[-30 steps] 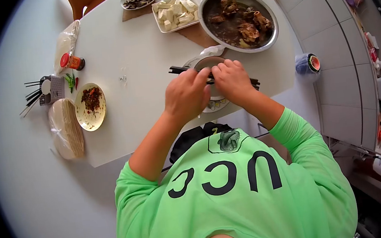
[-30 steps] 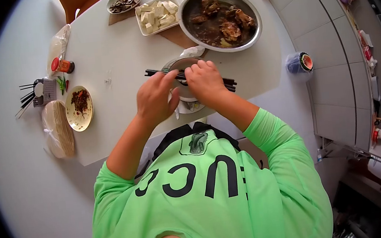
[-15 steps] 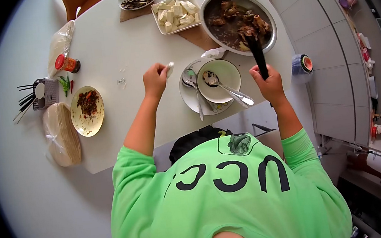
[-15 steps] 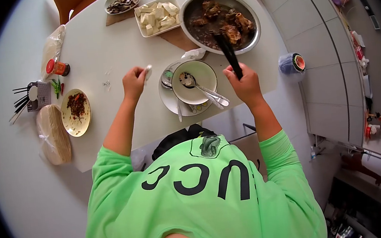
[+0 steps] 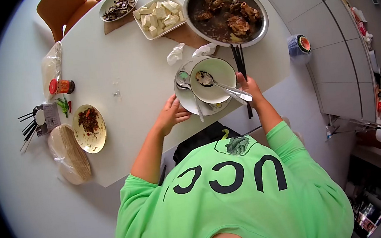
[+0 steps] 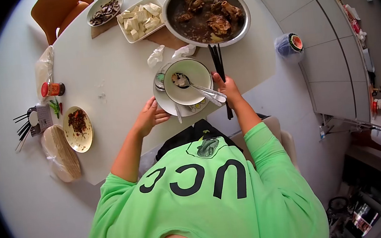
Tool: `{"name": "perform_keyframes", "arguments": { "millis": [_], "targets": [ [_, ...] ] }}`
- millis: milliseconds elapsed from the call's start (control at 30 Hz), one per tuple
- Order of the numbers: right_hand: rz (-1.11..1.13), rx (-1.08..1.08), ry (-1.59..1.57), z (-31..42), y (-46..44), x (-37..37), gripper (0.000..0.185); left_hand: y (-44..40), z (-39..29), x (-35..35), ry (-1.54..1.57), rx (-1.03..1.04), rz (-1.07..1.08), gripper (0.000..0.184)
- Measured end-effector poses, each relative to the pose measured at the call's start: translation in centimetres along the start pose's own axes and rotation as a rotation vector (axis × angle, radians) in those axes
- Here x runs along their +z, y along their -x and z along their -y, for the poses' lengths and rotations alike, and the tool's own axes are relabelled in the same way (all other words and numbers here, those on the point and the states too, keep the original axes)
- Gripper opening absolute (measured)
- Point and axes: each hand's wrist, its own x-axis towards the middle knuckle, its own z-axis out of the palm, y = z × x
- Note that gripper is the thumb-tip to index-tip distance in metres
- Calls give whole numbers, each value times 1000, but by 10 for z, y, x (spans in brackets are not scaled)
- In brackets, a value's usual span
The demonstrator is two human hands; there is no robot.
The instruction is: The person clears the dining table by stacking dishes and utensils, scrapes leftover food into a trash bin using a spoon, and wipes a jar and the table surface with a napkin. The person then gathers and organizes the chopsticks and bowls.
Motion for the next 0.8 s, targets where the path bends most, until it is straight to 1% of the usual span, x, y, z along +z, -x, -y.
{"name": "perform_keyframes", "arguments": {
  "millis": [33,67,100,133,267,367,400,533,633,700,767,800],
  "targets": [
    [15,-24,6,-1,-5,3,89,0,-2,7,103,-7,23,57],
    [28,-48,12,-2,-10,7,90,-1,-6,11,121,-21,70,61],
    [38,-74,19,2,-10,10,91,-4,-7,13,114,-14,80,59],
    [57,-26,-8,6,-7,9,94,-7,-7,14,106,-7,91,57],
    [125,32,-18,9,-8,5,95,-14,-1,11,110,16,111,52],
    [97,51,8,13,1,7,95,-10,2,12,113,16,122,51],
    [116,62,-20,7,-1,7,93,-8,4,14,121,18,112,54],
    [113,87,-63,-15,12,-12,88,-1,3,23,53,-7,123,57],
    [-2,-23,-65,-7,35,-25,88,2,-9,44,5,-15,164,57],
    [-67,-55,-68,-11,41,-46,89,0,-19,67,-30,-16,196,57],
    [-63,-22,-110,-13,45,-78,90,-5,-32,95,-46,4,245,57],
    [-113,-20,-119,8,59,-85,90,-9,-37,109,-53,12,272,57]
  ]
}}
